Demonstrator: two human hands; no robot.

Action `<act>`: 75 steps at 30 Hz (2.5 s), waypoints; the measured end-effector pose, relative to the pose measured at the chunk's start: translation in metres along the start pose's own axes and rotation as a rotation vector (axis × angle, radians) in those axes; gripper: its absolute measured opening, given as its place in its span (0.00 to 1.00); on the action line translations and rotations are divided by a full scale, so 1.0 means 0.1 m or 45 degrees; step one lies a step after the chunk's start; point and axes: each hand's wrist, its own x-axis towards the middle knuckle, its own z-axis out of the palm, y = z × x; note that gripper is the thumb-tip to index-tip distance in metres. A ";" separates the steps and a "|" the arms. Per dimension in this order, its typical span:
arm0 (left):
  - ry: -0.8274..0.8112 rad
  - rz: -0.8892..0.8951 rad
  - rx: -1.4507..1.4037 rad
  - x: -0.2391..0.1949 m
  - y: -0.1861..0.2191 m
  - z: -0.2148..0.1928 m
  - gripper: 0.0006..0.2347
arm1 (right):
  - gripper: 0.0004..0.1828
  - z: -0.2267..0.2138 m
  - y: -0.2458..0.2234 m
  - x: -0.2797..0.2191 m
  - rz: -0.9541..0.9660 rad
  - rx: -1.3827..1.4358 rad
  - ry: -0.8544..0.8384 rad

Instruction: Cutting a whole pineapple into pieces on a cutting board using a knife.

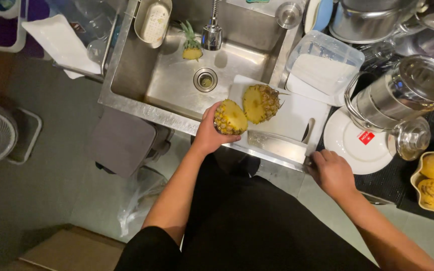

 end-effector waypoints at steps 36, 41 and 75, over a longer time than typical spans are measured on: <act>-0.118 -0.229 -1.235 -0.09 -0.52 -0.05 0.37 | 0.56 -1.06 -1.12 2.27 -0.075 -0.168 -0.808; -0.167 -0.287 -1.939 -0.54 -0.65 -0.73 0.30 | 0.57 -1.21 -0.74 2.06 0.003 0.883 -0.812; 0.167 0.207 -0.860 -0.73 -0.33 -2.40 0.50 | 0.15 0.10 -0.85 0.78 0.527 0.099 0.133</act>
